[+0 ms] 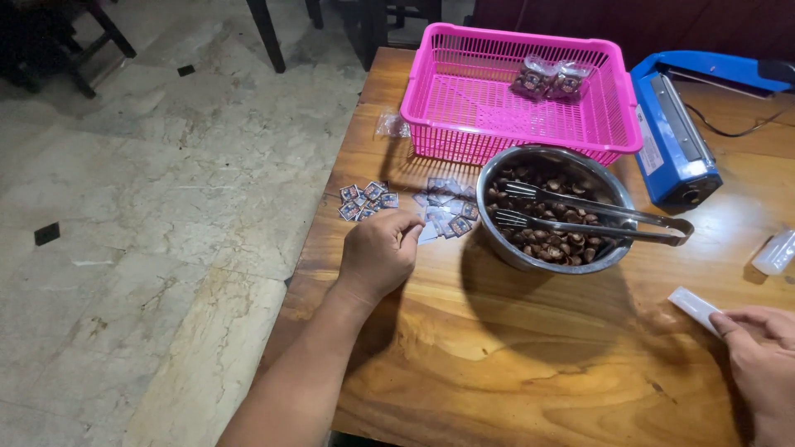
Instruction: Filling small plastic bags with roasted nuts using tongs and organizing them on a table.
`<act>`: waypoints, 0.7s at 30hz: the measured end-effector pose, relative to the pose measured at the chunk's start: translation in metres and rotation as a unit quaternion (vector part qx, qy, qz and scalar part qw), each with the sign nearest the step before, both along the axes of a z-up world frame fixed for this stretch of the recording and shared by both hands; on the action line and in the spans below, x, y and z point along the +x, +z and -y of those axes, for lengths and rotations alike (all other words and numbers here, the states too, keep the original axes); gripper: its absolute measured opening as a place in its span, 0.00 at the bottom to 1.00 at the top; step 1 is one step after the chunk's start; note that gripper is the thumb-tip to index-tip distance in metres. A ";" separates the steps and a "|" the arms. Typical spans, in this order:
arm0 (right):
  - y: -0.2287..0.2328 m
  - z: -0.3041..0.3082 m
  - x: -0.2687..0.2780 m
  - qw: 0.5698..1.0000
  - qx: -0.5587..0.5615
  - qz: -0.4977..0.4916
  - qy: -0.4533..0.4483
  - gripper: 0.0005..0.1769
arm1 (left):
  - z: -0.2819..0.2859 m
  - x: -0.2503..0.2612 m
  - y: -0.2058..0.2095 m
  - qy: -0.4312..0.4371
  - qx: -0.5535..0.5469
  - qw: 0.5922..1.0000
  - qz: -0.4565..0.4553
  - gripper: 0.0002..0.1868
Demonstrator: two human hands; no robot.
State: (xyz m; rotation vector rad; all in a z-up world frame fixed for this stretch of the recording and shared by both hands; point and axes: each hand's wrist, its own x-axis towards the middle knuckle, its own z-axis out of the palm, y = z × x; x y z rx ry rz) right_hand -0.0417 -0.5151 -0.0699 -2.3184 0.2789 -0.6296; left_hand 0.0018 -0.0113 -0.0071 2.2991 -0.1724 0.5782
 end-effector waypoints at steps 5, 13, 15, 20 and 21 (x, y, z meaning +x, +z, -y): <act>0.038 -0.042 -0.014 0.999 0.044 -0.018 0.004 0.06 | 0.001 -0.001 0.000 -0.006 0.007 1.000 0.012 0.07; 0.023 -0.016 -0.010 0.995 -0.018 0.044 0.092 0.05 | 0.005 -0.004 0.003 -0.018 0.012 1.000 0.005 0.06; 0.016 -0.002 -0.009 0.994 -0.066 0.023 0.085 0.09 | 0.005 -0.005 0.003 -0.023 0.019 1.000 0.006 0.07; -0.001 0.011 -0.004 0.995 -0.017 0.047 0.086 0.03 | 0.007 -0.007 0.003 -0.020 0.018 1.000 -0.001 0.06; -0.008 0.021 0.000 0.995 -0.015 0.046 0.083 0.02 | 0.008 -0.006 0.003 -0.018 0.016 1.000 -0.003 0.05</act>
